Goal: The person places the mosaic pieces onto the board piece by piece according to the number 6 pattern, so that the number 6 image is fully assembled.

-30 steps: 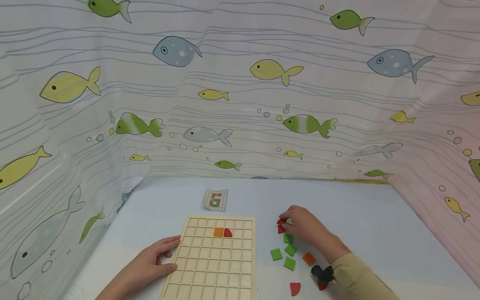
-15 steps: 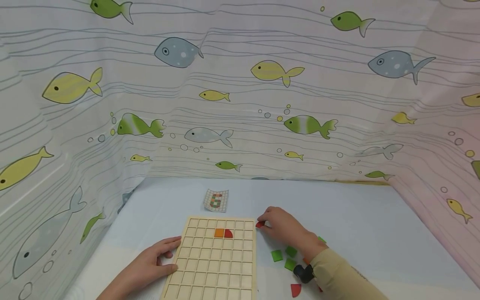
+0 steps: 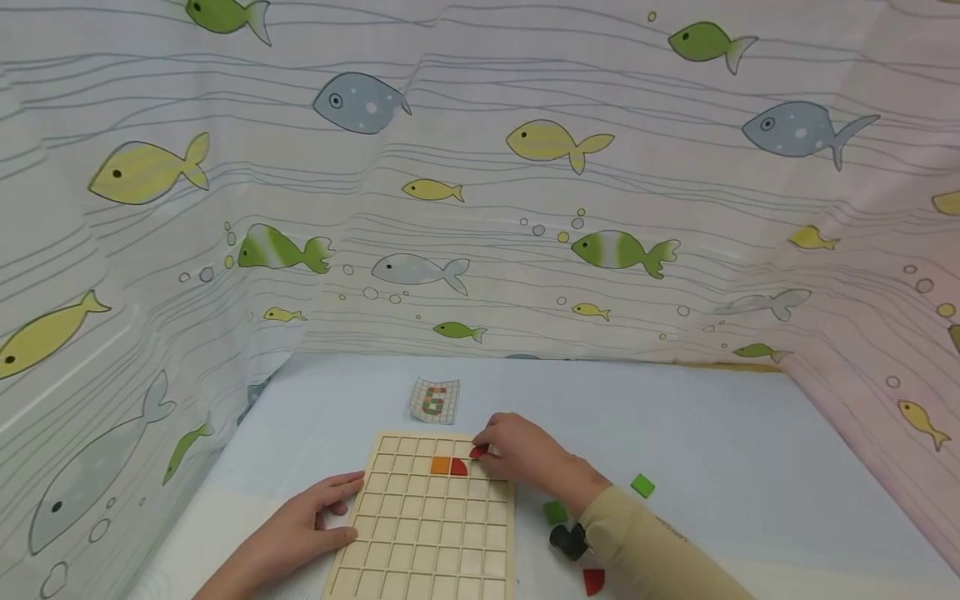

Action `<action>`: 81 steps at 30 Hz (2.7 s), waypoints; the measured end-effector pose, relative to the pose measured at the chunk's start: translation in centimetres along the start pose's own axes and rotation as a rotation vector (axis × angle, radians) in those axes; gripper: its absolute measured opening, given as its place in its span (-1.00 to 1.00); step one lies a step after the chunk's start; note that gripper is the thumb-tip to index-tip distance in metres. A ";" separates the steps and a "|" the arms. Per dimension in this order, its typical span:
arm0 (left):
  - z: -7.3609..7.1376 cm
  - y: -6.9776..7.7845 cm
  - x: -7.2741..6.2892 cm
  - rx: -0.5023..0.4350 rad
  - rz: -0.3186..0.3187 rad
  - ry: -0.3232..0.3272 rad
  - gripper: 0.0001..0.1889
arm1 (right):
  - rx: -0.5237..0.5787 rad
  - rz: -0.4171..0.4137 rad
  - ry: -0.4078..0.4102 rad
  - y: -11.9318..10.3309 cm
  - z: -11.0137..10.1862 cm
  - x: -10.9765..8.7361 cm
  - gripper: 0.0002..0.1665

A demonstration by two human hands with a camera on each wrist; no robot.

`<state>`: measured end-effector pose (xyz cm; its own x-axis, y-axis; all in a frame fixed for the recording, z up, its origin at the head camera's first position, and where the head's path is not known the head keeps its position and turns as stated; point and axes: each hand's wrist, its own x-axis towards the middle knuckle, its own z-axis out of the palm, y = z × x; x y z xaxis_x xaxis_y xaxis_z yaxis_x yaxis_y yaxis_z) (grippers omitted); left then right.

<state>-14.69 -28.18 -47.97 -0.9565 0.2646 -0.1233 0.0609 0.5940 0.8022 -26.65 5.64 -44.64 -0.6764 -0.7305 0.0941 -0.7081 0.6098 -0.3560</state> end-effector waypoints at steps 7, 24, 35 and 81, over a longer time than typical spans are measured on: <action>-0.1 0.1 0.0 -0.002 -0.008 -0.009 -0.25 | 0.008 -0.011 -0.040 -1.7 0.6 1.2 -0.77; -0.2 0.0 0.0 -0.003 -0.018 -0.005 -0.25 | -0.069 -0.100 -0.094 -4.0 1.6 5.0 -0.79; -0.1 0.0 0.2 -0.008 -0.011 -0.005 -0.26 | -0.074 -0.105 -0.130 -4.4 2.7 6.3 -0.81; 0.0 0.2 0.2 0.016 -0.034 0.010 -0.25 | 0.064 0.018 -0.099 -1.5 -0.1 0.3 -0.62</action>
<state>-14.81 -27.96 -47.82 -0.9607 0.2368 -0.1445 0.0330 0.6149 0.7879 -25.76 4.53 -44.02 -0.6636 -0.7481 -0.0043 -0.6792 0.6049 -0.4158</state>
